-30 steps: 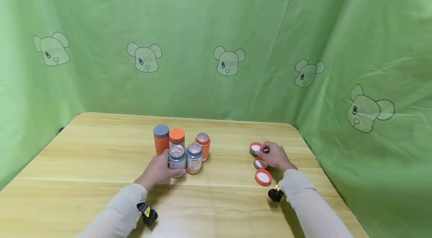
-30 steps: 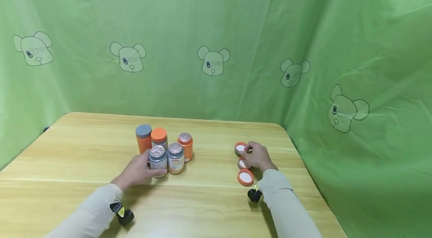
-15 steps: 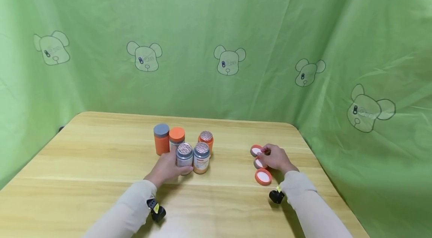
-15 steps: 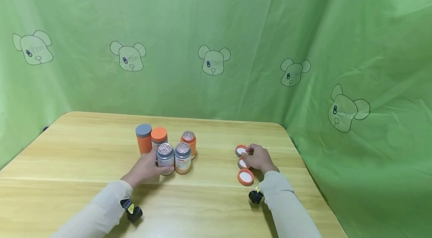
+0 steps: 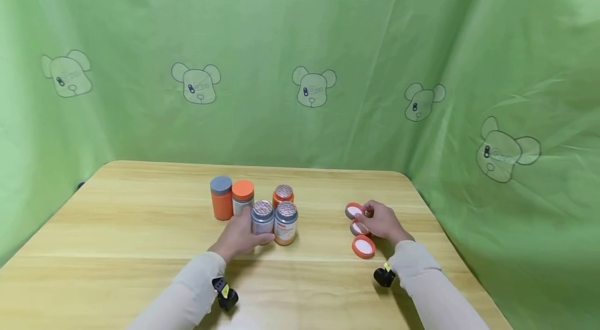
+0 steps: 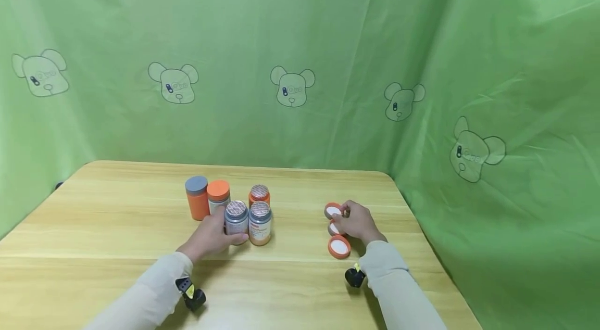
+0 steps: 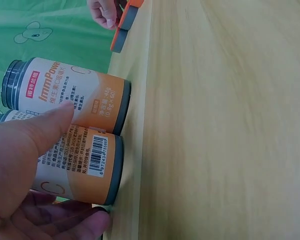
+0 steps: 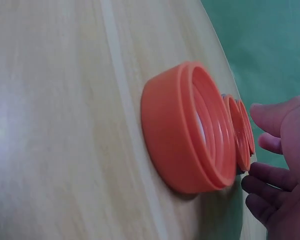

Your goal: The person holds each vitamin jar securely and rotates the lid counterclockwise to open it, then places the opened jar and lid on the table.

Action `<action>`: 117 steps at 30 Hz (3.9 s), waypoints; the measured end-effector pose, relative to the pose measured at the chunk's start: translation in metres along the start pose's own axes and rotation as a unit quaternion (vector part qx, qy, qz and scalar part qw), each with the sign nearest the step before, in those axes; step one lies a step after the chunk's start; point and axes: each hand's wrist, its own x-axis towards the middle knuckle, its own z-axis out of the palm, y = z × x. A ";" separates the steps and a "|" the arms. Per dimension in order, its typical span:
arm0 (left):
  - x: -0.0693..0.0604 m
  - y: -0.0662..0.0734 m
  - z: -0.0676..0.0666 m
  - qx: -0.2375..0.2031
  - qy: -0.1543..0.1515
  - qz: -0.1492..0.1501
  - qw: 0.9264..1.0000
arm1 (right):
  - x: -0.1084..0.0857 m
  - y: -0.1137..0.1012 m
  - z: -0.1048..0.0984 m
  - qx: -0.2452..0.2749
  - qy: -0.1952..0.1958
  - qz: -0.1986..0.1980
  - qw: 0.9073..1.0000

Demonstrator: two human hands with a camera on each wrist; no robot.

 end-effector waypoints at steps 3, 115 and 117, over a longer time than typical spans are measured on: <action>-0.001 -0.001 -0.003 0.001 0.000 0.004 1.000 | 0.000 -0.001 -0.001 0.010 0.007 0.001 1.000; -0.024 -0.022 -0.029 -0.038 0.070 0.019 0.997 | -0.062 -0.087 0.025 0.078 0.032 -0.193 0.978; -0.025 -0.021 -0.028 -0.042 0.064 0.021 0.997 | -0.062 -0.088 0.027 0.077 0.029 -0.196 0.977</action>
